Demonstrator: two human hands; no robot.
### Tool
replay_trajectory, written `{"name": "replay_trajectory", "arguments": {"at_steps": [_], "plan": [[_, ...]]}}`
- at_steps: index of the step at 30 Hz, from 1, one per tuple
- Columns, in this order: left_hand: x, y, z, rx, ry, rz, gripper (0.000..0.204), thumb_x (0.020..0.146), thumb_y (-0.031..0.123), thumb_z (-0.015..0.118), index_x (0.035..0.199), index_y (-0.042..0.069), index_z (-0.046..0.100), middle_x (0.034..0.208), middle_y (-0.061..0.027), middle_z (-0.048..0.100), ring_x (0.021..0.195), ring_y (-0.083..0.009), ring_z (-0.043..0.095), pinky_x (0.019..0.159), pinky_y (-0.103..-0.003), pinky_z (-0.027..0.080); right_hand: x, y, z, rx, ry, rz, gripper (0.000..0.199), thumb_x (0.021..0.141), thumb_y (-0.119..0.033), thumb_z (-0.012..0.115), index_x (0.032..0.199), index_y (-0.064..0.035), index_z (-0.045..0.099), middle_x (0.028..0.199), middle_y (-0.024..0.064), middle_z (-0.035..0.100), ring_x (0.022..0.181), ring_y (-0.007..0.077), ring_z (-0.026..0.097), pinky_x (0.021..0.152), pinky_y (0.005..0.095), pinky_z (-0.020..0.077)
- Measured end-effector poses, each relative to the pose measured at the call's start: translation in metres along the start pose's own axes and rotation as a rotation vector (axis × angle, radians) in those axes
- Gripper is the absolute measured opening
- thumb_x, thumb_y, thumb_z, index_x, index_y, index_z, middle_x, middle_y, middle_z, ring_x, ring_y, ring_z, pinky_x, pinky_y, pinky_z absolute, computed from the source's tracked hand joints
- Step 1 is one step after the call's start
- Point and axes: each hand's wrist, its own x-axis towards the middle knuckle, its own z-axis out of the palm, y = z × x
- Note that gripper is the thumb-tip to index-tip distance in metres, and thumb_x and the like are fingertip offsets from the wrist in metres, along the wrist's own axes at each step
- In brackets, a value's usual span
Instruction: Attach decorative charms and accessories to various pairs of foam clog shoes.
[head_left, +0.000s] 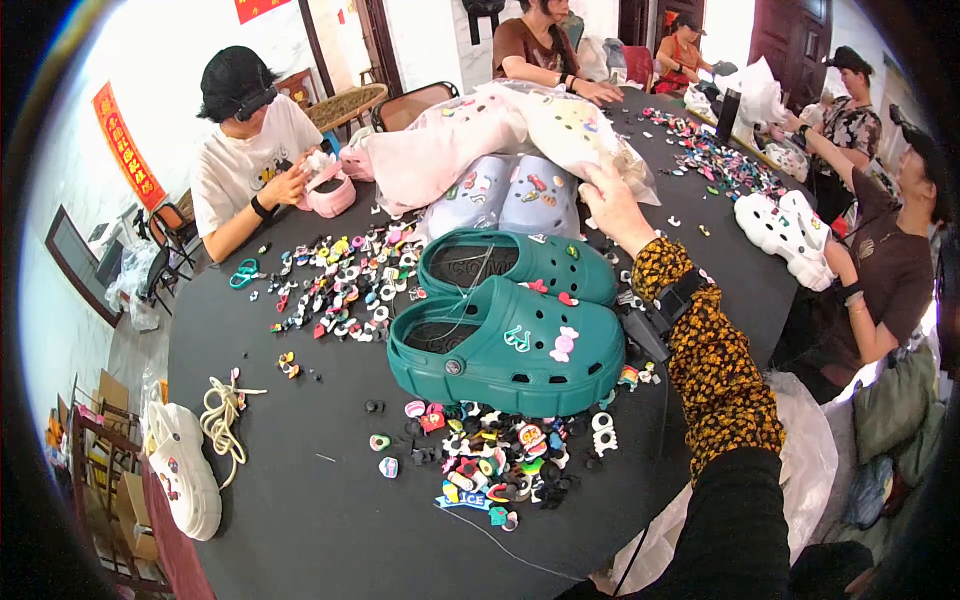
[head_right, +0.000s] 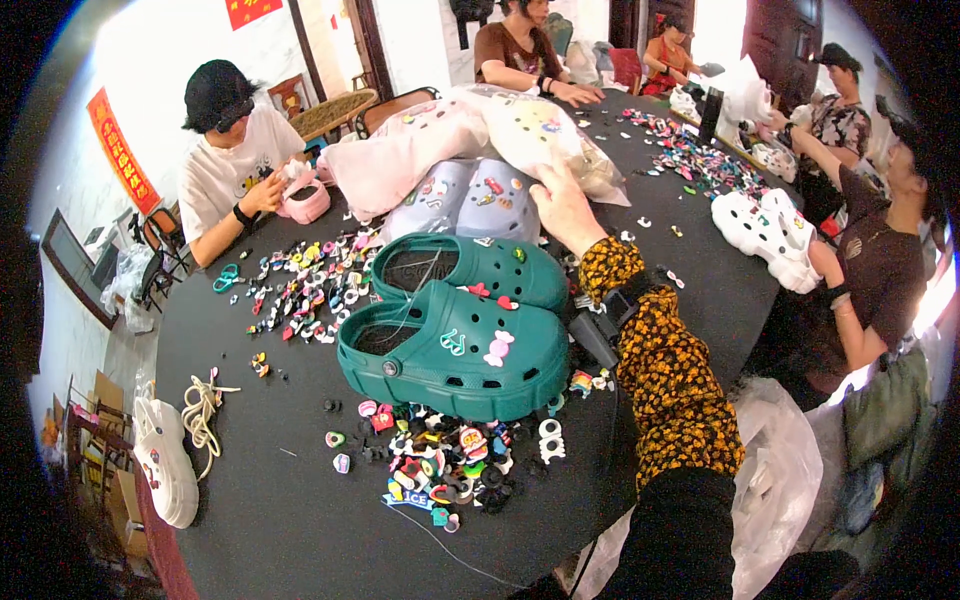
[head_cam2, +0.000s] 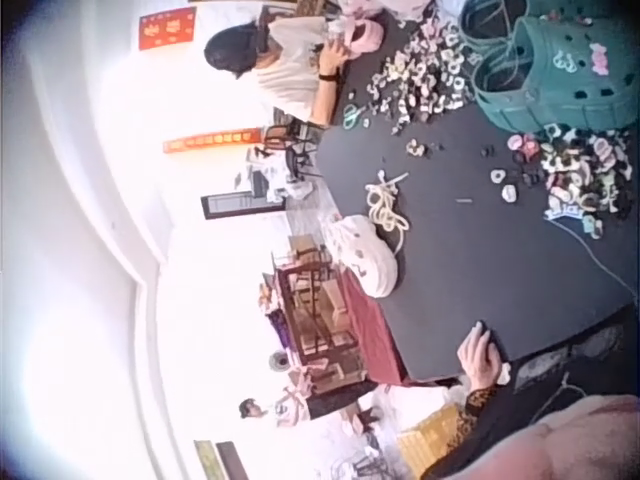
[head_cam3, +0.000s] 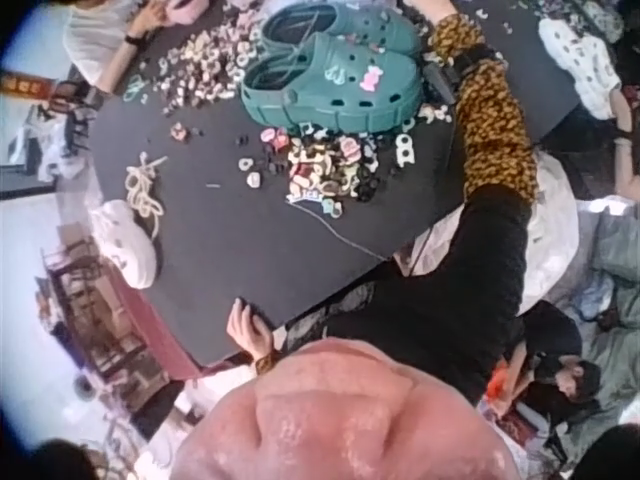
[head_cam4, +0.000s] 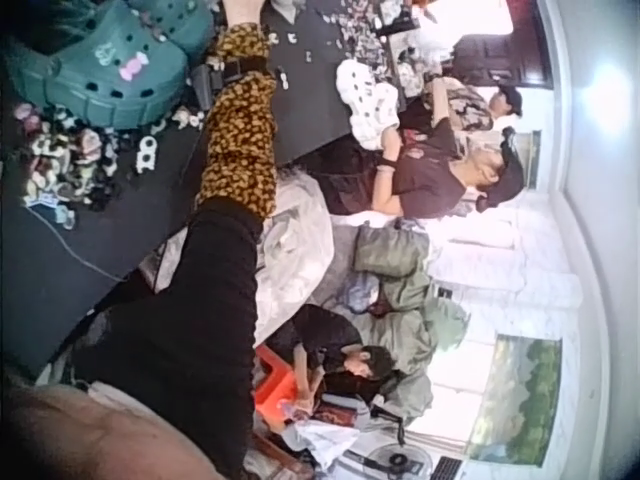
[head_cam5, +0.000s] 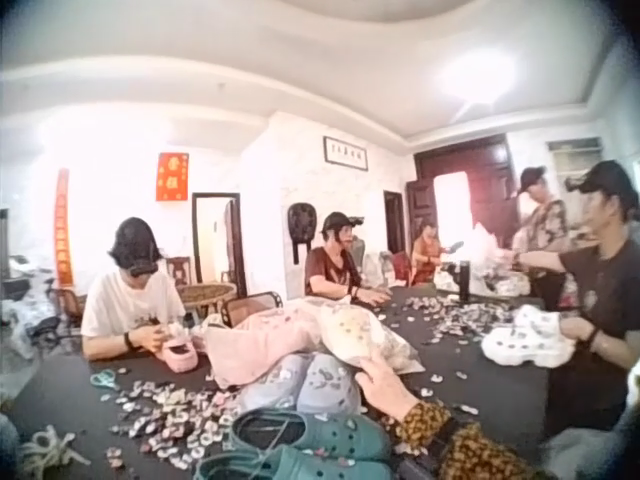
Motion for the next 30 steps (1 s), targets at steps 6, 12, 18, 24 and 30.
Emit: {"name": "replay_trajectory", "arguments": {"at_steps": [6,12,18,24,30], "plan": [[0.003,0.002,0.004,-0.009,0.012,0.019,0.023,0.081,0.002,0.055,0.103,0.0,0.061,0.119,-0.0175,0.059,0.105,-0.0366,0.054,0.091,-0.046,0.041,-0.004,0.008,-0.013,0.412,0.135,0.356,0.033,0.096,-0.019,0.046,0.109,0.0063,0.061,0.105,0.0098,0.064,0.094,0.0152,0.059,0.086,0.0286,0.0447],[0.001,0.004,0.004,0.004,0.034,0.04,0.021,0.082,0.003,0.056,0.102,0.0,0.061,0.118,-0.0174,0.06,0.104,-0.0366,0.054,0.091,-0.045,0.041,-0.012,0.002,-0.06,0.829,0.406,0.431,0.027,0.093,-0.013,0.049,0.102,0.0078,0.063,0.1,0.0129,0.065,0.085,0.0161,0.06,0.079,0.0279,0.0481],[-0.001,0.005,0.004,0.025,0.044,0.075,0.02,0.082,0.003,0.056,0.102,0.0,0.061,0.117,-0.0176,0.06,0.104,-0.0362,0.055,0.091,-0.045,0.041,-0.045,-0.028,-0.137,0.924,0.492,0.353,0.024,0.093,-0.01,0.047,0.099,0.0078,0.062,0.096,0.0136,0.063,0.078,0.0171,0.06,0.073,0.0308,0.0502],[-0.006,-0.002,0.004,0.011,0.06,0.105,0.021,0.083,0.004,0.056,0.103,0.0,0.061,0.117,-0.0176,0.06,0.105,-0.0361,0.055,0.092,-0.044,0.041,-0.117,-0.072,-0.201,0.781,0.384,0.413,0.025,0.091,-0.013,0.048,0.091,0.0052,0.064,0.09,0.0094,0.064,0.081,0.0141,0.058,0.071,0.0268,0.0461],[-0.008,-0.004,0.003,0.038,0.079,0.118,0.021,0.083,0.006,0.056,0.103,0.0,0.061,0.117,-0.0174,0.06,0.104,-0.0354,0.056,0.093,-0.043,0.041,-0.176,-0.11,-0.236,0.35,-0.355,0.448,0.022,0.091,-0.014,0.051,0.088,0.0024,0.065,0.077,0.0012,0.063,0.067,0.0075,0.055,0.063,0.0213,0.0443]]}}
